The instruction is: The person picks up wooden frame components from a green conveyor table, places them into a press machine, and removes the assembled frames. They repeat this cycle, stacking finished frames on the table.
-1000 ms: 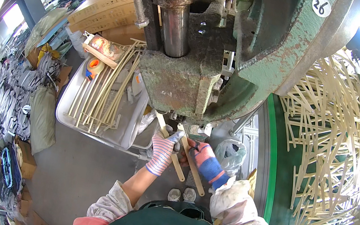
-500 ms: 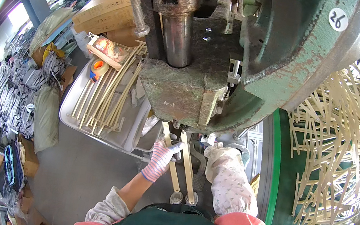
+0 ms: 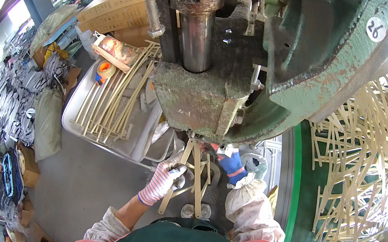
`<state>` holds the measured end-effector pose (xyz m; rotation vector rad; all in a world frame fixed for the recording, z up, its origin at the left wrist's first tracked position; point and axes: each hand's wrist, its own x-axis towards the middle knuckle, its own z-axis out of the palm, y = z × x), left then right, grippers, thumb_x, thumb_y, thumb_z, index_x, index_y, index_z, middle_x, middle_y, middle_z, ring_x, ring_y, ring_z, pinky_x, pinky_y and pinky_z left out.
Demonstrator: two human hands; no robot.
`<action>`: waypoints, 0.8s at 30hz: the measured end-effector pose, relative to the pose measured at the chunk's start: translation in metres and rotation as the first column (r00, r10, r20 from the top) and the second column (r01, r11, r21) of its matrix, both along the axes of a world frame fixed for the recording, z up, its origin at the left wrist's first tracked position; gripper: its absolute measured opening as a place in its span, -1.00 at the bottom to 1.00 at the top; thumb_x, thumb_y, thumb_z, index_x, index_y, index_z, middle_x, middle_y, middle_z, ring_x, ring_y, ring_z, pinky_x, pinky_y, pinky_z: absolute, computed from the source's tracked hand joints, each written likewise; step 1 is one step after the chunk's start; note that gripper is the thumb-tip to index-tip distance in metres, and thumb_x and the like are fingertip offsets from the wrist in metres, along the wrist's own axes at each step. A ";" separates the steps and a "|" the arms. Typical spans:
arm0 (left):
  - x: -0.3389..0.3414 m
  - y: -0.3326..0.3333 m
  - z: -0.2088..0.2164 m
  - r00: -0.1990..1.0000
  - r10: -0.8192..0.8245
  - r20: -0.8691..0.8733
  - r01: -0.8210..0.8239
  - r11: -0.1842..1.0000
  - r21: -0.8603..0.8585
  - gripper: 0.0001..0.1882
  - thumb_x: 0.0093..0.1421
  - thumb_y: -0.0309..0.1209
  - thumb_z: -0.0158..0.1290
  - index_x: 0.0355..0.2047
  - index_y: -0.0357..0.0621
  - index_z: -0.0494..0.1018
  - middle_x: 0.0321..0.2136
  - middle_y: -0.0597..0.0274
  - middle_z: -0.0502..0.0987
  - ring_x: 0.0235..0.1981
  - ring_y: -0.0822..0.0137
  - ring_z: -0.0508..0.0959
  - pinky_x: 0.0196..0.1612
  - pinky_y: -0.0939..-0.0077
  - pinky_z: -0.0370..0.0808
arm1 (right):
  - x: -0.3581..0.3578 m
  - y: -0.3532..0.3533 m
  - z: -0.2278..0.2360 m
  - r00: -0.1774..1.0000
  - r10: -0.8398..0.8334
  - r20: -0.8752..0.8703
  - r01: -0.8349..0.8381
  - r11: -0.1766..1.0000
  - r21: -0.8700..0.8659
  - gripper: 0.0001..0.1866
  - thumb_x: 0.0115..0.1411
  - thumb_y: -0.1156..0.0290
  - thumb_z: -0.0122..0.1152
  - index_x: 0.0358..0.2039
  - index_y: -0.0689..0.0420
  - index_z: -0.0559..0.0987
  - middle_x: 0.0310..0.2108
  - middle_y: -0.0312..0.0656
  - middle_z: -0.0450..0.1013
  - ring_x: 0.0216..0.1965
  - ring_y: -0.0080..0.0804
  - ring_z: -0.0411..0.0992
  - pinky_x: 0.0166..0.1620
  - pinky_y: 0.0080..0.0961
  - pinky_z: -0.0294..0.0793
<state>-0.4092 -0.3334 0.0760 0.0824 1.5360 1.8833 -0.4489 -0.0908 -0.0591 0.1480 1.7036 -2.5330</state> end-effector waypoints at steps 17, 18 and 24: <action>-0.025 -0.010 0.026 0.963 -0.219 -0.155 0.191 0.966 -0.176 -0.79 0.23 -0.42 -0.05 -0.15 -0.21 0.40 -0.65 0.35 0.45 -0.74 0.62 0.37 -0.72 0.75 0.20 | 0.003 -0.002 -0.029 0.907 0.254 -0.335 0.362 -0.066 0.930 -0.63 0.17 0.33 -0.05 0.02 -0.02 0.41 -0.17 -0.08 0.41 -0.12 -0.10 0.37 -0.09 -0.24 0.37; -0.029 -0.011 0.026 0.961 -0.234 -0.149 0.210 0.965 -0.158 -0.78 0.21 -0.42 -0.04 -0.17 -0.24 0.42 -0.62 0.33 0.48 -0.73 0.61 0.38 -0.69 0.73 0.24 | 0.005 -0.005 -0.019 0.882 0.382 -0.276 0.442 -0.469 0.765 -0.64 0.17 0.33 -0.04 0.00 0.02 0.42 -0.19 -0.06 0.41 -0.15 -0.12 0.37 -0.09 -0.28 0.38; -0.045 -0.015 0.021 0.932 -0.328 -0.157 0.314 0.943 -0.108 -0.55 0.20 -0.50 -0.07 0.13 -0.23 0.27 -0.62 0.37 0.48 -0.75 0.61 0.33 -0.67 0.72 0.26 | -0.005 -0.017 0.020 0.937 0.089 -0.337 0.344 -0.079 0.936 -0.71 0.13 0.31 0.02 -0.12 0.07 0.47 -0.12 -0.15 0.40 -0.12 -0.13 0.34 -0.01 -0.30 0.26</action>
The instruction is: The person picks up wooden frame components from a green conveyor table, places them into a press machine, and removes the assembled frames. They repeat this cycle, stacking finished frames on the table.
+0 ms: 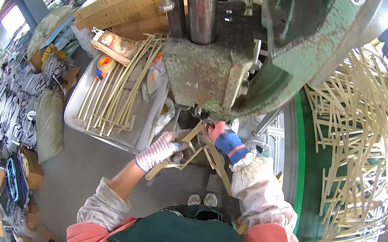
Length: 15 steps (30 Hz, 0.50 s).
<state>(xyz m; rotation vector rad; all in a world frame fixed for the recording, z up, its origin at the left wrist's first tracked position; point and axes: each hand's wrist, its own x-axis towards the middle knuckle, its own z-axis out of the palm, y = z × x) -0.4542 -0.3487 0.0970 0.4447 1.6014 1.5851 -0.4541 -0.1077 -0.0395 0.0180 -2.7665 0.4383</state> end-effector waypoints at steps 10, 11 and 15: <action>0.006 -0.022 -0.010 0.962 0.028 0.273 -0.061 0.992 0.114 -0.68 0.21 -0.38 0.01 -0.05 -0.23 0.40 -0.61 0.24 0.51 -0.72 0.51 0.46 -0.70 0.70 0.33 | 0.105 -0.034 0.068 0.921 0.193 0.338 0.250 0.373 -0.893 -0.58 0.17 0.27 0.11 0.01 0.16 0.36 -0.51 -0.14 0.48 -0.62 -0.37 0.37 -0.52 -0.50 0.35; 0.010 -0.030 -0.012 0.918 0.049 0.394 -0.058 0.998 0.011 -0.73 0.21 -0.36 0.02 -0.14 -0.25 0.44 -0.62 0.20 0.52 -0.72 0.49 0.47 -0.72 0.69 0.32 | 0.113 -0.035 0.073 0.903 0.251 0.349 0.338 0.085 -0.937 -0.62 0.21 0.28 0.08 0.01 0.14 0.38 -0.57 -0.25 0.47 -0.71 -0.56 0.29 -0.61 -0.65 0.26; 0.012 -0.040 -0.019 0.989 0.069 0.131 -0.058 0.994 -0.088 -0.83 0.22 -0.35 0.02 -0.39 -0.21 0.46 -0.70 0.33 0.46 -0.81 0.58 0.33 -0.77 0.72 0.21 | 0.117 -0.024 0.089 0.903 0.220 0.370 0.335 0.179 -0.925 -0.70 0.25 0.26 0.03 -0.09 0.17 0.48 -0.65 -0.35 0.43 -0.74 -0.74 0.18 -0.67 -0.74 0.09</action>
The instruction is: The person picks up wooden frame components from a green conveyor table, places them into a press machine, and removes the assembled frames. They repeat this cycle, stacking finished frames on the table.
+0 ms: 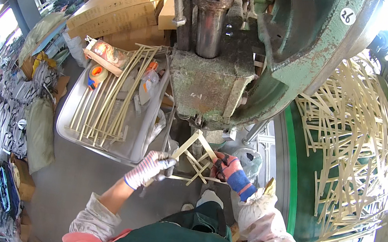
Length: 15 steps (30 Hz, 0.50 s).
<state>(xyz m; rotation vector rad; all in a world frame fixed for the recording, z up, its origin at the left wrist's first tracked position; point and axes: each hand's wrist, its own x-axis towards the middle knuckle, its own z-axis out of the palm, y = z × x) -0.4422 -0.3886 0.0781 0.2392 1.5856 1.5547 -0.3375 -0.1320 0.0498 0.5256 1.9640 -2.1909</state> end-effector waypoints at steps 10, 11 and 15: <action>-0.023 -0.006 0.016 0.991 -0.130 -0.012 0.129 0.989 -0.077 -0.82 0.18 -0.38 0.05 -0.35 -0.26 0.50 -0.63 0.34 0.49 -0.71 0.61 0.38 -0.73 0.77 0.19 | -0.009 0.015 0.017 0.989 0.086 0.117 -0.104 0.982 0.156 -0.77 0.23 0.32 0.04 -0.28 0.20 0.57 -0.70 -0.30 0.46 -0.76 -0.70 0.24 -0.68 -0.70 0.14; -0.024 -0.005 0.016 0.990 -0.138 0.003 0.138 0.986 -0.096 -0.82 0.18 -0.37 0.05 -0.35 -0.26 0.51 -0.63 0.34 0.49 -0.71 0.61 0.38 -0.73 0.77 0.20 | -0.009 0.016 0.017 0.987 0.085 0.137 -0.105 0.984 0.147 -0.77 0.22 0.33 0.05 -0.27 0.20 0.57 -0.70 -0.30 0.45 -0.76 -0.70 0.24 -0.68 -0.70 0.14; -0.027 -0.006 0.020 0.986 -0.162 -0.033 0.154 0.975 -0.163 -0.80 0.17 -0.35 0.08 -0.34 -0.27 0.51 -0.64 0.35 0.48 -0.72 0.61 0.37 -0.72 0.74 0.22 | -0.011 0.018 0.018 0.988 0.087 0.128 -0.107 0.981 0.163 -0.76 0.23 0.31 0.03 -0.28 0.20 0.57 -0.71 -0.30 0.44 -0.76 -0.72 0.22 -0.69 -0.72 0.12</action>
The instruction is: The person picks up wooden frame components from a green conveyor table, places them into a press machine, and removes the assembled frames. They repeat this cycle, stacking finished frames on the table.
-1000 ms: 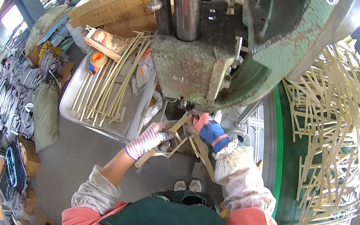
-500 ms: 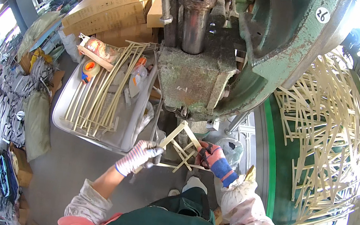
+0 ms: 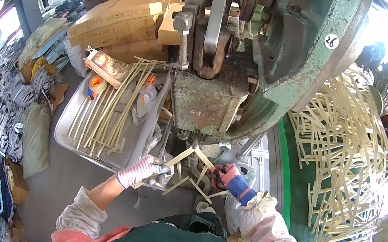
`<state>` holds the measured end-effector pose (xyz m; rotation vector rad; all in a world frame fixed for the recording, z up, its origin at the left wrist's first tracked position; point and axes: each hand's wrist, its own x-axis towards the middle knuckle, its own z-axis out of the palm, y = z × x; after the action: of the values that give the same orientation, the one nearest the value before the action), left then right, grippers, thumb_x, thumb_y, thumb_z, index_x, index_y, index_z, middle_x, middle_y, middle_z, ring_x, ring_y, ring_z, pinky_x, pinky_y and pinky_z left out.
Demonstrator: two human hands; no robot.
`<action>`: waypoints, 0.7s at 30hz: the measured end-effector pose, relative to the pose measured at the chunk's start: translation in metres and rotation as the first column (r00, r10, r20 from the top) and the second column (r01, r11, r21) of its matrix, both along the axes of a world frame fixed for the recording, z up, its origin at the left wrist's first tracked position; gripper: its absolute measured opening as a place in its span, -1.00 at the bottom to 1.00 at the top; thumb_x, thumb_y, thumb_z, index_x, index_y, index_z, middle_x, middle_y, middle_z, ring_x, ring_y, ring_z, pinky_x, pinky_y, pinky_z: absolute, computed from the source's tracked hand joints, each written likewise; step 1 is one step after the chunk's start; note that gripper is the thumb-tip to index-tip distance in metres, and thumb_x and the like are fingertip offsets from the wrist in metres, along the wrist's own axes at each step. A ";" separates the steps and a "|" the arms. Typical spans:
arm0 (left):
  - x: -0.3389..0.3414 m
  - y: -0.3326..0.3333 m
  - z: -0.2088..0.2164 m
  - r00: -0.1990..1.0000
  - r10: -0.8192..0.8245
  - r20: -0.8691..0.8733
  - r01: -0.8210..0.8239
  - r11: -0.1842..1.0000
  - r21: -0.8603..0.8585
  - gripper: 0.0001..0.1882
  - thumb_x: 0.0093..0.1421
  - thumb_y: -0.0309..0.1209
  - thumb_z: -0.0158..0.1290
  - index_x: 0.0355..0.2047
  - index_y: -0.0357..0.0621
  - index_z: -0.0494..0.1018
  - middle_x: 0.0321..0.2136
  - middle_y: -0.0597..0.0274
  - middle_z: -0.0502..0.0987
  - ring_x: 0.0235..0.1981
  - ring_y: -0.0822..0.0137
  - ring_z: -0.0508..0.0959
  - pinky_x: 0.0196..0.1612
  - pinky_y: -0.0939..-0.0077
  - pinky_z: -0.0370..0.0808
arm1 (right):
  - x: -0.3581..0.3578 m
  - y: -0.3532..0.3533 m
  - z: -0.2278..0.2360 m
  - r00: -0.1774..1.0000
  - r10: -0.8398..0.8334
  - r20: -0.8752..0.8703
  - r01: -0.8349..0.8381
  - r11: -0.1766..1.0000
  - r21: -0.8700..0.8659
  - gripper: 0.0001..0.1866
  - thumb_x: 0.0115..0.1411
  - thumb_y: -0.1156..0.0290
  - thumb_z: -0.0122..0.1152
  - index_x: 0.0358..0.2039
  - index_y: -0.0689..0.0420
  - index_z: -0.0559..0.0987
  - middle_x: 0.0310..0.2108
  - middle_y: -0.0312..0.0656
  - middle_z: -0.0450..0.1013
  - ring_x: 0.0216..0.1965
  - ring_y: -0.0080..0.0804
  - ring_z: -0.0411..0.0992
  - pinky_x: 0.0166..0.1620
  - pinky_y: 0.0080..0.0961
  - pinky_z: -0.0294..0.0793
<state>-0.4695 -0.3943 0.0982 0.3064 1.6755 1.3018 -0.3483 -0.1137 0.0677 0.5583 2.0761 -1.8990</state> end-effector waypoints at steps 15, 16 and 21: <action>0.050 -0.010 0.006 0.114 -0.065 -0.991 -0.295 0.951 -0.096 -0.67 -0.18 -0.12 0.32 -0.61 -0.06 0.49 -0.76 0.19 0.46 -0.71 0.14 0.49 -0.61 0.34 0.39 | 0.038 0.007 -0.001 0.938 0.299 -0.173 -0.334 0.912 -0.238 -0.59 0.29 0.23 -0.02 0.00 0.27 0.41 -0.34 -0.12 0.53 -0.41 -0.42 0.55 -0.38 -0.59 0.54; 0.056 -0.022 0.011 0.070 -0.013 -0.997 -0.242 0.970 -0.029 -0.68 -0.20 -0.15 0.34 -0.63 -0.06 0.48 -0.76 0.19 0.46 -0.71 0.15 0.48 -0.61 0.36 0.39 | 0.042 0.018 -0.014 0.948 0.285 -0.141 -0.310 0.925 -0.219 -0.59 0.28 0.23 0.00 0.01 0.27 0.40 -0.34 -0.12 0.54 -0.37 -0.39 0.55 -0.36 -0.60 0.54; 0.052 -0.122 0.057 0.075 0.227 -0.971 -0.330 0.924 0.191 -0.69 -0.32 -0.37 0.41 -0.58 -0.20 0.53 -0.65 0.25 0.54 -0.61 0.42 0.51 -0.48 0.53 0.45 | 0.075 0.093 -0.132 0.991 -0.004 0.135 0.042 0.959 -0.279 -0.69 0.22 0.27 0.10 -0.13 0.22 0.44 -0.39 -0.02 0.52 -0.47 -0.22 0.55 -0.49 -0.40 0.54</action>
<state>-0.4178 -0.5160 0.1549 1.0462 3.0964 1.3410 -0.2732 -0.0212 -0.0648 0.6225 1.6852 -2.0619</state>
